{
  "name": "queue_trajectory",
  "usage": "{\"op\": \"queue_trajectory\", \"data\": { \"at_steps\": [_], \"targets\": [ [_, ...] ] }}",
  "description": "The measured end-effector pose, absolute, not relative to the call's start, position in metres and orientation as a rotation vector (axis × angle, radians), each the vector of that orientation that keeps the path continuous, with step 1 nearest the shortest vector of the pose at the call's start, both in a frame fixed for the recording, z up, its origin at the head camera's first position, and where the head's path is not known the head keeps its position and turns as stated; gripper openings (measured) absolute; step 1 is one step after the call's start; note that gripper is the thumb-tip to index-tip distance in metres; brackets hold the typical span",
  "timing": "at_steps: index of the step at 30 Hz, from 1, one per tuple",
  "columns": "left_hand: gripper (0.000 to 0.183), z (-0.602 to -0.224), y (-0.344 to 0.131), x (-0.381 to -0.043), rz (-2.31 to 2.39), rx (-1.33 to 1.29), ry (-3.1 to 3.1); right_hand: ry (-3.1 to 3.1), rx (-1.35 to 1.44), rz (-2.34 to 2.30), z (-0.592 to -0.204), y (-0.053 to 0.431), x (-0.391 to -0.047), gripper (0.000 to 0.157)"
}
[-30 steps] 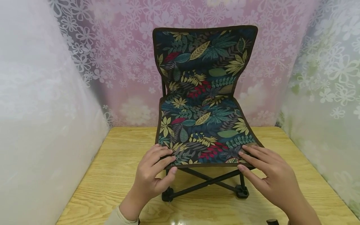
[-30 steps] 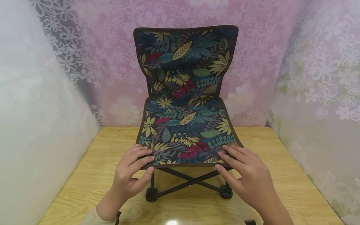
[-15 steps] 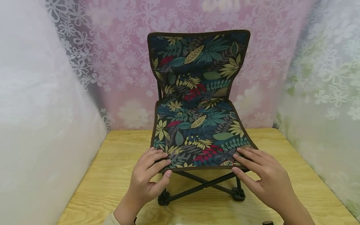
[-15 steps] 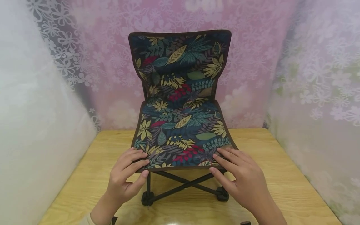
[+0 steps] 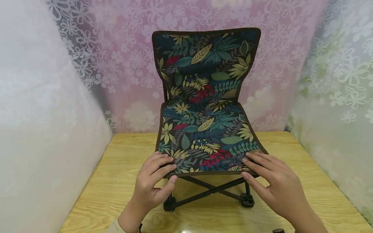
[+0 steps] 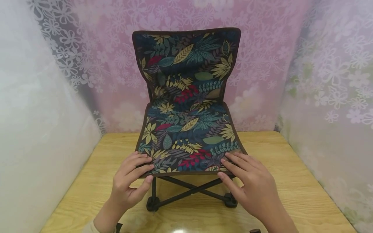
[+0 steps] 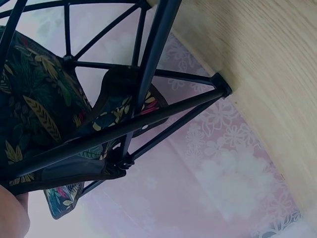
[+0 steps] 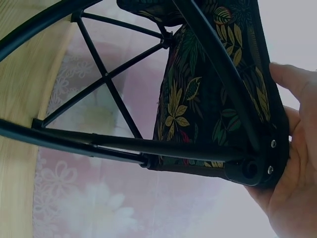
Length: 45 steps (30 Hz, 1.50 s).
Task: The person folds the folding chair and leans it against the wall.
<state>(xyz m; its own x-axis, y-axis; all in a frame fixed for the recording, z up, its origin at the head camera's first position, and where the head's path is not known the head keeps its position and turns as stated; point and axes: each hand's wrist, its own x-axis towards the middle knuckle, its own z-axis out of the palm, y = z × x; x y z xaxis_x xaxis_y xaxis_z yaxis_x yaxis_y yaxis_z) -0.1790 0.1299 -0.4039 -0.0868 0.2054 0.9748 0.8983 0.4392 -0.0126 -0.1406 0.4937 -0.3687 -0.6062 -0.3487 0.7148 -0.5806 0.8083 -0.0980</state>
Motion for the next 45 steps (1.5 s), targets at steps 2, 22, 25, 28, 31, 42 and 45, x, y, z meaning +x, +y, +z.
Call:
{"op": "queue_trajectory", "data": {
  "at_steps": [2, 22, 25, 28, 31, 42, 45],
  "targets": [
    [0.029, -0.404, 0.129, -0.179, -0.771, -0.999, -1.579, -2.267, 0.710, 0.416, -0.367, 0.495, -0.141, 0.042],
    [0.028, -0.401, 0.123, -0.177, -0.722, -1.010, -1.645, -2.077, 1.020, 0.715, -0.376, 0.518, -0.158, 0.035],
    [0.028, -0.402, 0.123, -0.178, -0.708, -1.003, -1.638, -2.030, 1.050, 0.742, -0.377, 0.518, -0.158, 0.039],
    [0.028, -0.402, 0.123, -0.179, -0.697, -0.995, -1.626, -1.972, 1.072, 0.790, -0.376, 0.517, -0.159, 0.041],
    [0.030, -0.402, 0.123, -0.179, -0.697, -0.990, -1.611, -1.931, 1.074, 0.852, -0.375, 0.518, -0.159, 0.040],
    [0.026, -0.402, 0.124, -0.179, -0.842, -1.031, -1.467, -1.949, 1.050, 0.938, -0.375, 0.523, -0.154, 0.033],
    [0.026, -0.401, 0.123, -0.178, -0.815, -1.034, -1.470, -1.950, 1.049, 0.942, -0.375, 0.523, -0.154, 0.033]
  ]
}}
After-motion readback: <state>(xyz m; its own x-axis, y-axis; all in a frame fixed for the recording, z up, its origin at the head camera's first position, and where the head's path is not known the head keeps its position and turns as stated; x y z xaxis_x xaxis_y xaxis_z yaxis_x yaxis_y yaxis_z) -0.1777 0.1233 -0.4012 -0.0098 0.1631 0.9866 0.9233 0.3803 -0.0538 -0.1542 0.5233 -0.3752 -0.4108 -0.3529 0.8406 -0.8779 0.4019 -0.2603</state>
